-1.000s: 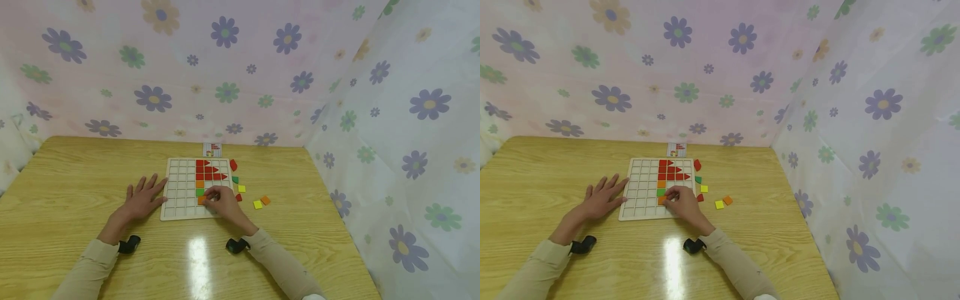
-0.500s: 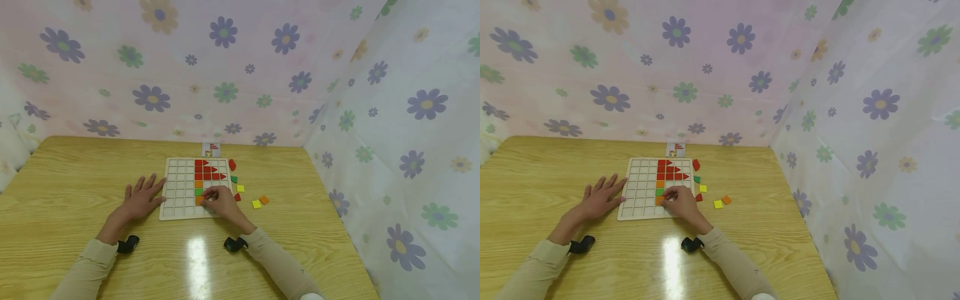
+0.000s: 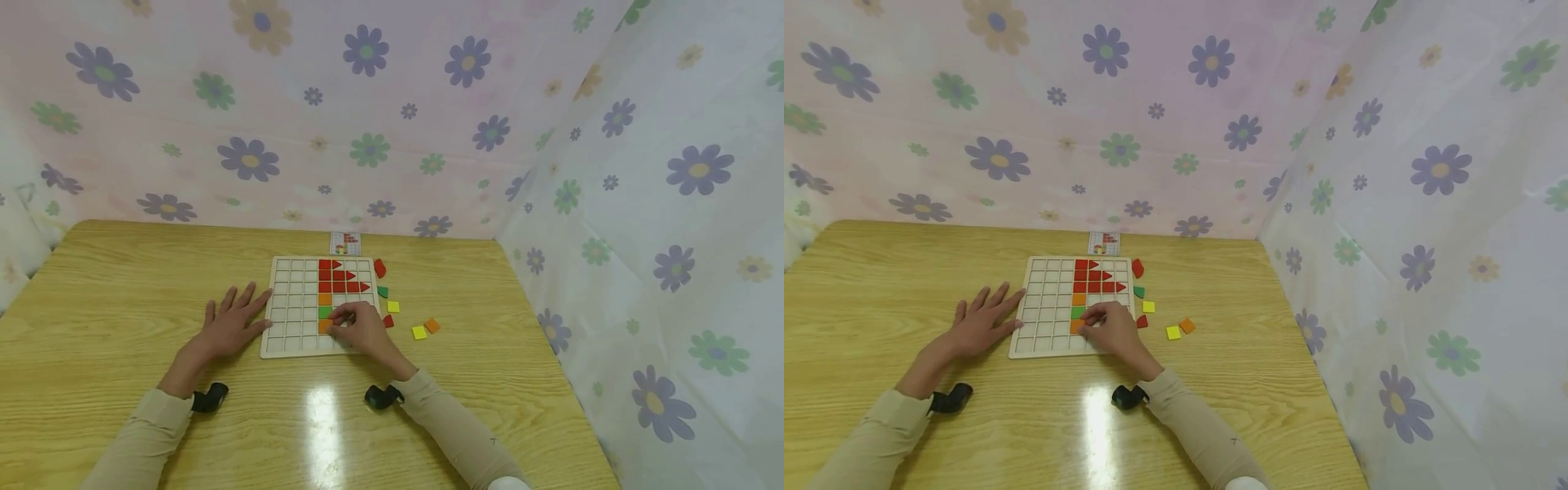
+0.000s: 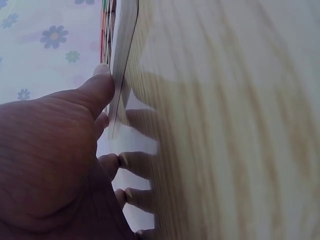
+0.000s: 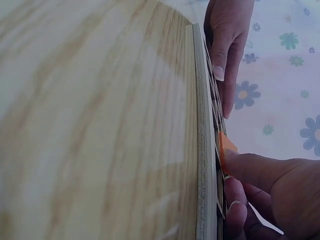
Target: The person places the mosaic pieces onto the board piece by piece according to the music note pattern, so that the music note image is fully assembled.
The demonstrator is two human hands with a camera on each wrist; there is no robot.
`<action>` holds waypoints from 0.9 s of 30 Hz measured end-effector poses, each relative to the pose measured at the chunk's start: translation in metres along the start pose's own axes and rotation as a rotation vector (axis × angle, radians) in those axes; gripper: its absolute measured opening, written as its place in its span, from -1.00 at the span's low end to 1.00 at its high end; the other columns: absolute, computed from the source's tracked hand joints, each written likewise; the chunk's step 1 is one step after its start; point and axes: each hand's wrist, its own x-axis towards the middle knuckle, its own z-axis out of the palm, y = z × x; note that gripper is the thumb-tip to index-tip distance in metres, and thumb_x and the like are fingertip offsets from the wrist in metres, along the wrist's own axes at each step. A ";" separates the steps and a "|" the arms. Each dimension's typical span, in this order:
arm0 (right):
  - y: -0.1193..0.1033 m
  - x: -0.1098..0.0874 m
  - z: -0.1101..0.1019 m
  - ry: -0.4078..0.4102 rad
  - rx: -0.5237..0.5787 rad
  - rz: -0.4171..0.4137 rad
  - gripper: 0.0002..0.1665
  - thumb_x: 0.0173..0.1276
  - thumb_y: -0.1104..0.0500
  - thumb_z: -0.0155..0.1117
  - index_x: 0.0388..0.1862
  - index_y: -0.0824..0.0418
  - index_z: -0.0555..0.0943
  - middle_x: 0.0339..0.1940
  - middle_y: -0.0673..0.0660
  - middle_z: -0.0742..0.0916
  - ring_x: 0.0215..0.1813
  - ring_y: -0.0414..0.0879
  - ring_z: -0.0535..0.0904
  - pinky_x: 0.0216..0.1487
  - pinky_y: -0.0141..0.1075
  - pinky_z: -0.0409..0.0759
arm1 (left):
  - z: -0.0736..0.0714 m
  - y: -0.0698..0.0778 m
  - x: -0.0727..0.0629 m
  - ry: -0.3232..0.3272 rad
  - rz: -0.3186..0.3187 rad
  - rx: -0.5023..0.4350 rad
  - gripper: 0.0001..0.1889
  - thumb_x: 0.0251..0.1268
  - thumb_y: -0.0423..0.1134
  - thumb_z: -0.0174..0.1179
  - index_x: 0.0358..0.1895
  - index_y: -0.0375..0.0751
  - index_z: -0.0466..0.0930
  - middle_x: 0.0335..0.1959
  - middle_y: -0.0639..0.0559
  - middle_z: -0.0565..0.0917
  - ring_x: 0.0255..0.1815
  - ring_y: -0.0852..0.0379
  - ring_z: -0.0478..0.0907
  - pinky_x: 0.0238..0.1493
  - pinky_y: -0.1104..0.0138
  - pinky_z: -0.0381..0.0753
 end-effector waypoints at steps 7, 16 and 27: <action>-0.001 0.000 0.000 0.006 0.030 -0.010 -0.90 0.30 0.23 0.51 -0.23 0.21 0.78 -0.39 0.03 0.79 -0.46 -0.24 0.48 -0.40 -0.45 0.40 | 0.000 0.001 0.000 0.001 -0.005 -0.002 -0.28 0.58 0.03 0.08 0.62 -0.22 0.09 0.63 -0.46 -0.12 0.59 -0.58 -0.39 0.34 -0.51 -0.52; 0.000 0.001 -0.001 0.015 0.039 -0.005 -0.89 0.29 0.21 0.52 -0.24 0.21 0.77 -0.38 0.01 0.79 -0.41 -0.25 0.59 -0.36 -0.44 0.53 | -0.001 0.002 0.001 -0.004 -0.009 0.007 -0.27 0.59 0.05 0.06 0.63 -0.20 0.07 0.63 -0.44 -0.13 0.59 -0.57 -0.39 0.35 -0.51 -0.51; 0.000 0.000 -0.001 0.005 0.043 -0.005 -0.90 0.32 0.19 0.50 -0.24 0.21 0.79 -0.37 0.04 0.81 -0.37 -0.23 0.63 -0.32 -0.42 0.57 | 0.001 -0.001 0.001 -0.011 -0.019 0.006 -0.26 0.59 0.06 0.05 0.64 -0.17 0.04 0.64 -0.43 -0.15 0.59 -0.55 -0.41 0.35 -0.49 -0.53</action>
